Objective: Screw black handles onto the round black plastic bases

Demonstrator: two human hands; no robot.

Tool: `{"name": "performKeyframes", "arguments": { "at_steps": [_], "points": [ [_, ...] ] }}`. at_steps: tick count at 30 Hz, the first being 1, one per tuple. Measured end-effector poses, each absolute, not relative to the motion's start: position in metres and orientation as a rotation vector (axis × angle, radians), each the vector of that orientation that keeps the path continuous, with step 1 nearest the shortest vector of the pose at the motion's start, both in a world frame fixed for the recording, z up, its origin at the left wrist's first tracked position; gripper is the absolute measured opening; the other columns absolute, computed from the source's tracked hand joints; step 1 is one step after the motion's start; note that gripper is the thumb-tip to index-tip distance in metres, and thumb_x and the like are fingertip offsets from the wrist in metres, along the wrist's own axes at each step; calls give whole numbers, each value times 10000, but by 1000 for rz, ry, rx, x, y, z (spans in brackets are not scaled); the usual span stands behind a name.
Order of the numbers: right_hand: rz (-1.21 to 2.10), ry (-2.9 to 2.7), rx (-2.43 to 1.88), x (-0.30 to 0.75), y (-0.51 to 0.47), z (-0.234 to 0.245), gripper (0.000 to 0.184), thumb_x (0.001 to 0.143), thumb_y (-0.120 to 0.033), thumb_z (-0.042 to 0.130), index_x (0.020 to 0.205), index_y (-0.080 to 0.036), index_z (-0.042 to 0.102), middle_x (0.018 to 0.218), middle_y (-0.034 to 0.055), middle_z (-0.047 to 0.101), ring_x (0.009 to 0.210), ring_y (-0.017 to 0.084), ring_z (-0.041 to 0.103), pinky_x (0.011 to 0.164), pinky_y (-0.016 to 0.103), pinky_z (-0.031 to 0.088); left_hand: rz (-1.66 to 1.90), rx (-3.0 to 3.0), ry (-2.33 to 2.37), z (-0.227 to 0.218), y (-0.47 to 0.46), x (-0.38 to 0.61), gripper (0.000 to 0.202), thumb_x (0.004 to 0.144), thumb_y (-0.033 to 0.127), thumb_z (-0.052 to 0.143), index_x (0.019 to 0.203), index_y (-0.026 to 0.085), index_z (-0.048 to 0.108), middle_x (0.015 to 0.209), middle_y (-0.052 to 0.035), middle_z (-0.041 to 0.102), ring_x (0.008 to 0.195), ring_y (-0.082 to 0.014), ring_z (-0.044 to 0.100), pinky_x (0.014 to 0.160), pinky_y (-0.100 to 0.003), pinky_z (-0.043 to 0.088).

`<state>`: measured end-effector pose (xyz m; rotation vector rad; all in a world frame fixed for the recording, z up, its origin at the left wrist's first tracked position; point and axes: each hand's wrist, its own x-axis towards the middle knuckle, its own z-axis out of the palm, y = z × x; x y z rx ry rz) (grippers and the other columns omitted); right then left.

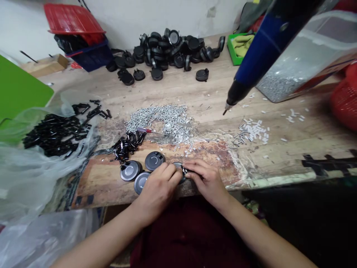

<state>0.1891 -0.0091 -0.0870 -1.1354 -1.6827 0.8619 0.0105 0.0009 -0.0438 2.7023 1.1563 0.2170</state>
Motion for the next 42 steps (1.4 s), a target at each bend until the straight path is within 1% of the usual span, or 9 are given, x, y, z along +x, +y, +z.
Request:
{"name": "performKeyframes", "arguments": {
  "at_steps": [3, 6, 8, 10, 13, 16, 20, 26, 42],
  "points": [
    [776, -1708, -1143, 190, -15, -82, 313, 871, -113, 520, 1128, -242, 645, 1079, 66, 662, 1025, 180, 623, 913, 346, 520, 365, 2584, 1249, -47, -1, 9, 218, 927, 167, 399, 1028, 184, 592, 870, -56, 577, 779, -171, 530, 686, -279, 458],
    [590, -1638, -1139, 193, -25, -71, 400, 861, -111, 548, 1230, -264, 567, 1190, 69, 612, 1125, 192, 567, 997, 374, 459, 685, 2260, 1332, -44, -7, 11, 195, 914, 192, 461, 1036, 179, 612, 891, -58, 616, 831, -160, 585, 754, -266, 467],
    [562, -1590, -1134, 192, -32, -64, 453, 833, -193, 624, 1269, -267, 524, 1249, 78, 573, 1181, 215, 526, 1045, 405, 412, 834, 2008, 1382, -37, -13, 13, 175, 889, 210, 521, 1018, 184, 637, 894, -52, 644, 829, -157, 606, 748, -254, 469],
    [636, -1577, -1137, 187, -38, -60, 575, 774, -349, 694, 1301, -247, 486, 1294, 101, 533, 1229, 248, 483, 1073, 436, 379, 900, 1809, 1418, -30, -21, 17, 172, 868, 229, 560, 1001, 195, 664, 866, -39, 652, 762, -147, 609, 673, -237, 468],
    [791, -1579, -1135, 175, -48, -58, 728, 713, -482, 709, 1336, -221, 437, 1317, 123, 511, 1254, 271, 460, 1070, 445, 385, 956, 1658, 1440, -23, -33, 19, 167, 858, 225, 572, 975, 212, 692, 829, -23, 651, 722, -139, 605, 641, -225, 463],
    [878, -1601, -1114, 168, -56, -53, 652, 758, -409, 698, 1327, -219, 440, 1281, 118, 547, 1212, 243, 512, 1038, 404, 432, 1001, 1642, 1457, -20, -43, 17, 162, 850, 203, 581, 962, 212, 699, 862, -26, 664, 776, -145, 613, 683, -224, 467],
    [907, -1818, -960, 178, -56, -35, 624, 774, -334, 699, 1329, -208, 442, 1296, 118, 554, 1229, 227, 508, 1057, 391, 416, 1046, 1719, 1393, -16, -51, 7, 124, 833, 184, 602, 911, 198, 697, 796, -11, 646, 710, -122, 598, 645, -210, 456],
    [1018, -2065, -828, 198, -56, -20, 657, 778, -346, 696, 1359, -206, 420, 1343, 106, 528, 1264, 203, 480, 1075, 359, 396, 997, 1749, 1293, -8, -60, -2, 105, 831, 198, 608, 868, 189, 706, 738, -7, 631, 691, -119, 589, 631, -209, 448],
    [1005, -1937, -925, 187, -47, -31, 605, 760, -354, 708, 1295, -177, 490, 1250, 106, 594, 1184, 193, 550, 1031, 323, 442, 1028, 1456, 1368, -14, -53, 6, 103, 819, 229, 626, 867, 189, 708, 773, -12, 641, 735, -120, 603, 650, -197, 479]
  ]
}}
